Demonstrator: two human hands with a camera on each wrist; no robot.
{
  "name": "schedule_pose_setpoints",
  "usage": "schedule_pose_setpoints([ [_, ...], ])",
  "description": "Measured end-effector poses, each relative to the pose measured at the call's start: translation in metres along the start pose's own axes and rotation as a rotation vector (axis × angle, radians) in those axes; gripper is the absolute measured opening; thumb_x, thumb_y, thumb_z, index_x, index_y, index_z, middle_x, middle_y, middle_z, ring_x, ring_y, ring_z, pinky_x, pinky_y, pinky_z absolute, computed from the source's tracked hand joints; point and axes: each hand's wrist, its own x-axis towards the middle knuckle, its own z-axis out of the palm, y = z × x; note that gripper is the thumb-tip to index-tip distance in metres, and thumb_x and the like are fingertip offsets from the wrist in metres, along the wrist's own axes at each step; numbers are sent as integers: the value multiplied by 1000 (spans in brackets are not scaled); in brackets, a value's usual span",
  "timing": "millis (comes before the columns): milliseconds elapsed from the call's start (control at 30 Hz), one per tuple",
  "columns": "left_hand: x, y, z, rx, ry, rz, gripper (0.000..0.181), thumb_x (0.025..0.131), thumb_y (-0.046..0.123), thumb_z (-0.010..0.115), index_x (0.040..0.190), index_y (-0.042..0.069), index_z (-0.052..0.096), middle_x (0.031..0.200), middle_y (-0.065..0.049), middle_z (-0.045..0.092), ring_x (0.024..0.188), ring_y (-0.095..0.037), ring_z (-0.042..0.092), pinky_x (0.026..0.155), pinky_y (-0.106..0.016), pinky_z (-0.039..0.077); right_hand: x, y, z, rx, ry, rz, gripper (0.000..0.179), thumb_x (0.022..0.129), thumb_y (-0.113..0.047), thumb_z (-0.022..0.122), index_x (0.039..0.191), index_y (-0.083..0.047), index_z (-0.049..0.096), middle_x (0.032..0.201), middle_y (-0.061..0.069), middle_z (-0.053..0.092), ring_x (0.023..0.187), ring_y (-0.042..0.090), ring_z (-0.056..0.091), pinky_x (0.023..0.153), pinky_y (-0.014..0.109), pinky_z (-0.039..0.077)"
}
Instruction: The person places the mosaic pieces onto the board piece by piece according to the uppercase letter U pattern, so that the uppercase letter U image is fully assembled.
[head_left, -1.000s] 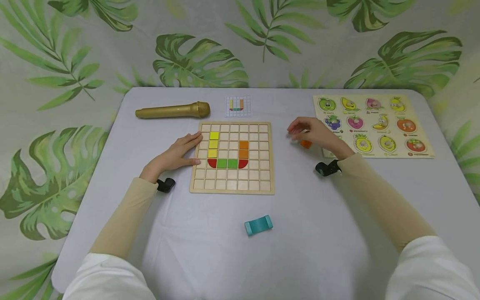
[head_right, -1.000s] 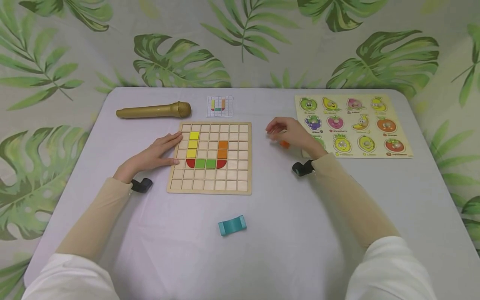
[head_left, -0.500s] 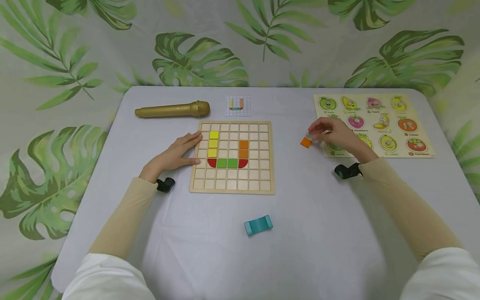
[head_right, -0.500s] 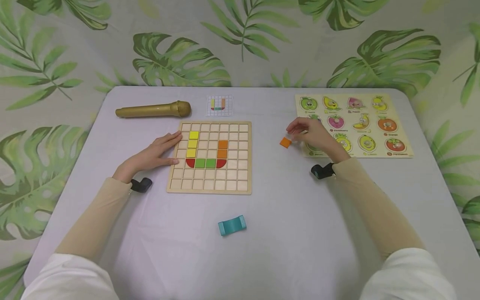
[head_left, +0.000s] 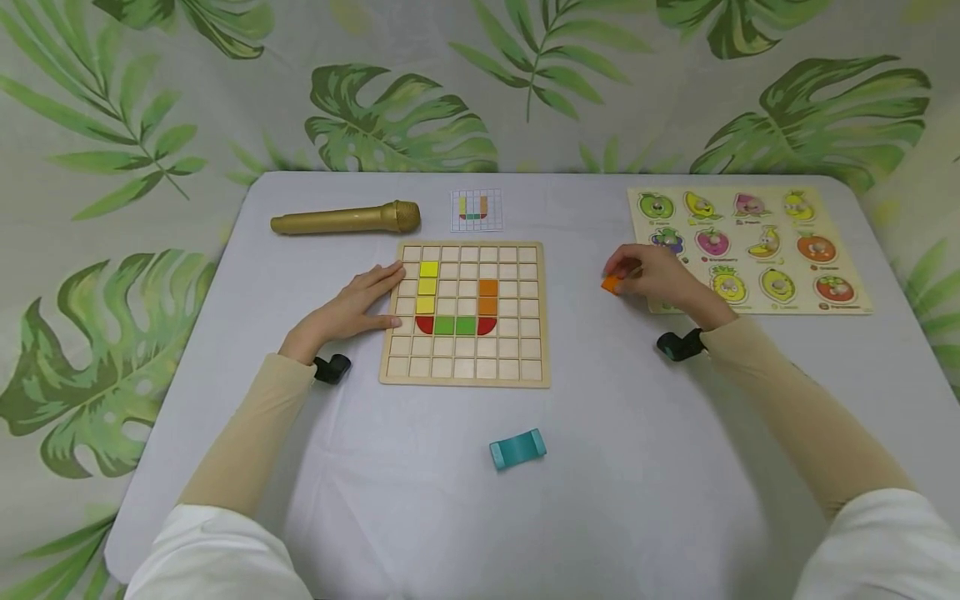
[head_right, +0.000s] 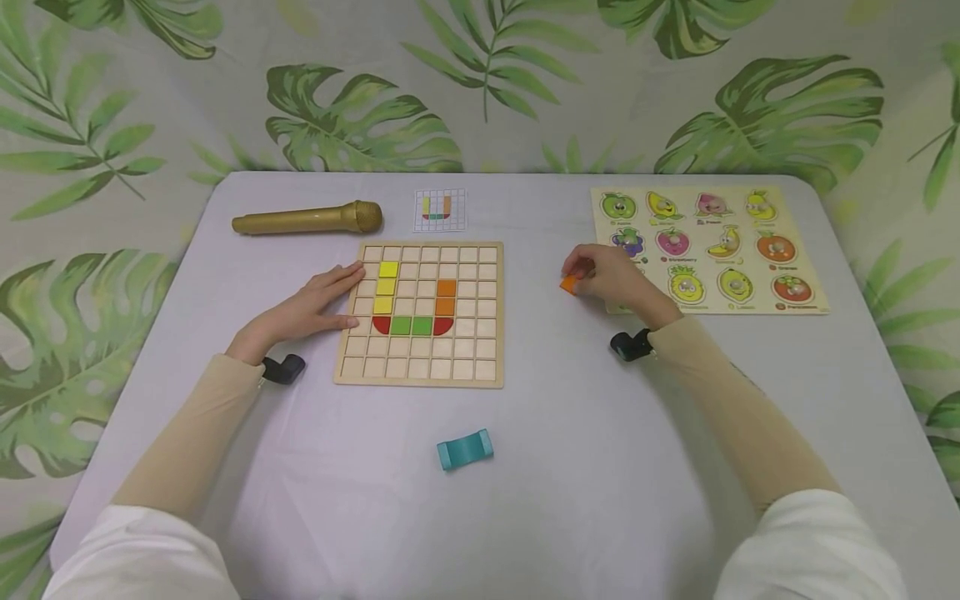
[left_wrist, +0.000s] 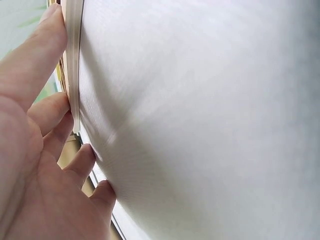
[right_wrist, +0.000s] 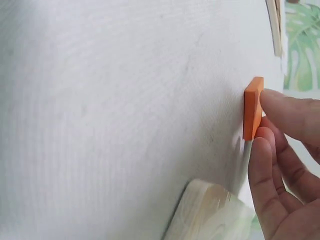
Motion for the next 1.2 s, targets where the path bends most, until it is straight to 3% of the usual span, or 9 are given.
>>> schedule_pose_setpoints([
  [200, -1, 0, 0, -2, -1, -3, 81, 93, 29, 65, 154, 6, 16, 160, -10, 8, 144, -34, -1, 112, -55, 6, 3, -4, 4, -43, -9, 17, 20, 80, 10, 69, 97, 1, 64, 94, 14, 63, 87, 28, 56, 77, 29, 45],
  [400, -1, 1, 0, -5, 3, 2, 81, 93, 29, 65, 154, 6, 16, 160, -9, 8, 144, -34, 0, 111, -56, 8, 4, -6, 6, -27, -40, -32, 23, 80, 15, 66, 100, 4, 62, 100, 19, 61, 92, 33, 57, 82, 42, 47],
  [667, 0, 0, 1, -8, 0, -4, 82, 92, 30, 65, 154, 7, 16, 160, -9, 8, 144, -34, 0, 112, -56, 7, 5, -6, 9, -32, -50, -64, 23, 81, 13, 68, 102, 4, 66, 102, 17, 64, 92, 30, 58, 78, 27, 47],
  [933, 0, 0, 1, -7, -1, -8, 82, 92, 30, 66, 154, 7, 16, 160, -9, 8, 144, -34, 0, 111, -56, 8, 6, -8, 10, -19, -67, -43, 21, 81, 12, 68, 99, 4, 63, 100, 18, 63, 92, 31, 57, 84, 43, 46],
  [1200, 0, -1, 1, -9, -3, -5, 82, 92, 30, 65, 154, 7, 15, 160, -9, 8, 144, -34, -1, 111, -56, 7, 8, -14, 11, 0, -36, -9, 12, 84, 8, 65, 93, 1, 65, 93, 13, 63, 84, 27, 55, 77, 35, 44],
])
